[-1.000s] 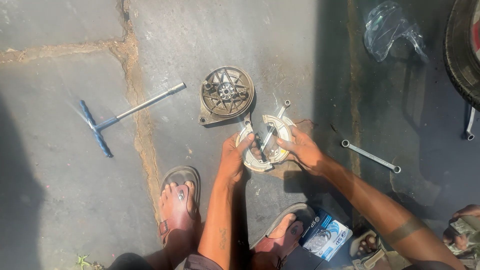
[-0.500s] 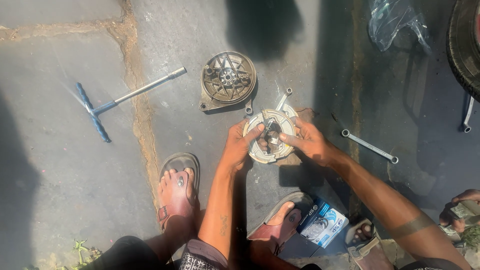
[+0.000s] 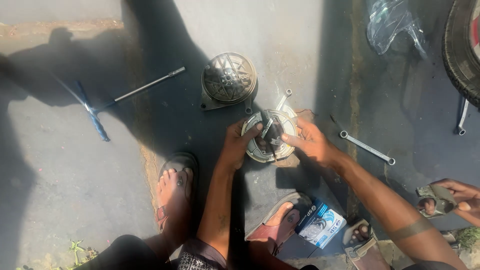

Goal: The person unboxes new brake shoes, wipes them with a cloth, and installs them onto the brake backing plate for a motorcycle.

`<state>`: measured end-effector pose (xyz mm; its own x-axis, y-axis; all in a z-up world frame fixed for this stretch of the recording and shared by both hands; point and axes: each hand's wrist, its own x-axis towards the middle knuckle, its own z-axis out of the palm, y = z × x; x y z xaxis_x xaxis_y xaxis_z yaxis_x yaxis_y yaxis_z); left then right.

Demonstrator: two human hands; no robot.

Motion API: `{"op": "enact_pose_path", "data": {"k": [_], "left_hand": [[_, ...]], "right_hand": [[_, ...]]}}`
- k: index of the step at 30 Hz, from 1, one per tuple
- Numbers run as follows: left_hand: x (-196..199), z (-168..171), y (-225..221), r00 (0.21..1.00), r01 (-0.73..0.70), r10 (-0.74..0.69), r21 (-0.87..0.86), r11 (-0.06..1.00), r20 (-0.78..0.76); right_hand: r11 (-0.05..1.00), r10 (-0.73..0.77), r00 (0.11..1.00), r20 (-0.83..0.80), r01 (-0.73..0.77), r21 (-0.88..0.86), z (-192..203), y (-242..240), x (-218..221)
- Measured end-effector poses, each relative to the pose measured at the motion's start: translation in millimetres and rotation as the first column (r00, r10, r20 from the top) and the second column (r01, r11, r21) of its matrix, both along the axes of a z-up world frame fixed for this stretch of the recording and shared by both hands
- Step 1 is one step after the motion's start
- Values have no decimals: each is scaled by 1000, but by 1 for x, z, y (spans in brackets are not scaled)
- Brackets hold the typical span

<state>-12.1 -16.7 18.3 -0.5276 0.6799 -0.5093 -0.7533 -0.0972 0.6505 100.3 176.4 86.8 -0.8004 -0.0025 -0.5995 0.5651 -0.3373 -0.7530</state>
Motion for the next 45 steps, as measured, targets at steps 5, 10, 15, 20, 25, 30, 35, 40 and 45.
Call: {"op": "enact_pose_path", "data": {"k": [5,10,15,20,25,30,35,40,45], "left_hand": [[0,8,1,998,18,-20,33,999,60],[0,12,1,995,13,-14,16,1000,101],[-1,11,1,996,10,-12,26,1000,93],[-2,7,0,995,7,-10,42,999,96],[-1,9,3,996,5,-8,38,999,91],[-2,10,2,996,13,-18,52,999,93],[-1,8,2,994,5,-12,64,998,111],[-1,9,3,995,2,-7,43,999,99],[-1,8,5,995,8,-13,54,998,98]], "right_hand": [[999,-36,999,-14,35,-32,-6,-4,1],[998,-39,999,-12,39,-42,-7,-4,0],[998,-20,1000,-14,19,-58,3,-3,-1],[1000,-8,1000,14,8,-29,5,-4,-4],[1000,-1,1000,10,1,-14,9,-5,-7],[1000,2,1000,11,-2,4,12,-5,-5],[999,-27,999,18,28,-47,2,-3,-2],[996,-29,1000,0,28,-81,6,-4,-4],[997,-8,1000,5,8,-81,15,-2,-6]]}}
